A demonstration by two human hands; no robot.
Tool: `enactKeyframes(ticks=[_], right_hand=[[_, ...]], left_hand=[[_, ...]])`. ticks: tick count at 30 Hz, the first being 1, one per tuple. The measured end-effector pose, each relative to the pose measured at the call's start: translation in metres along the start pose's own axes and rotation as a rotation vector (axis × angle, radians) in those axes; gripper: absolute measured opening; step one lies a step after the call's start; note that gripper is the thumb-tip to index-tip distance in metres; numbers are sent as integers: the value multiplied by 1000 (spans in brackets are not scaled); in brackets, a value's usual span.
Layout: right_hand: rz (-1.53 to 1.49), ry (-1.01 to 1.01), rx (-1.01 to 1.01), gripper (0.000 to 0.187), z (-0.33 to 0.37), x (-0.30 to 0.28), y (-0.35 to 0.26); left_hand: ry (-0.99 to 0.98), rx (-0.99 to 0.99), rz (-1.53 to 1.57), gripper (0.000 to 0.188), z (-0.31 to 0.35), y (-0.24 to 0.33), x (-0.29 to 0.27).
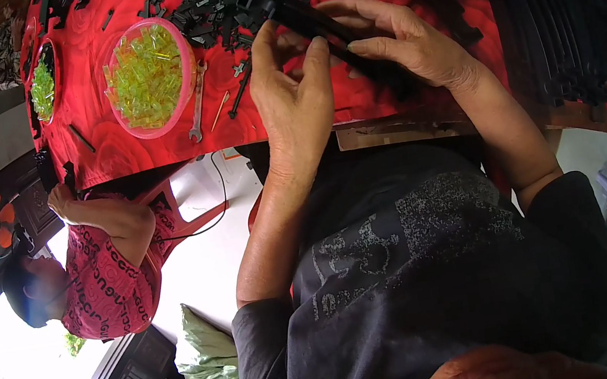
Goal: The person assembles plastic toy gun parts by picking up components, inserting small pieces into a black plastic casing, and pressing the casing parts together by hand.
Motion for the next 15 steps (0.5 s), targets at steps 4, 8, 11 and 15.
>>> enactKeyframes(ticks=[4,8,11,15], right_hand=[[48,36,-61,52,1,-5,2],[189,33,-87,50,3,-10,4],[134,-13,-69,49,3,-4,8],[57,-15,-21,49,5,-1,19]], left_hand=[[-30,6,-63,53,-3,-2,12],[1,-31,-21,30,-3,-2,13],[16,-47,39,51,-7,-9,10],[42,38,37,45,-8,-9,14]])
Point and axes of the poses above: each hand's wrist, its own z-axis away from the middle knuckle, its own x-axis out of the palm, y = z × x, the point moved 9 cm from there along -z, towards the middle knuckle, and after that the axes turned 4 degrees about y, right-handed, at the moved point
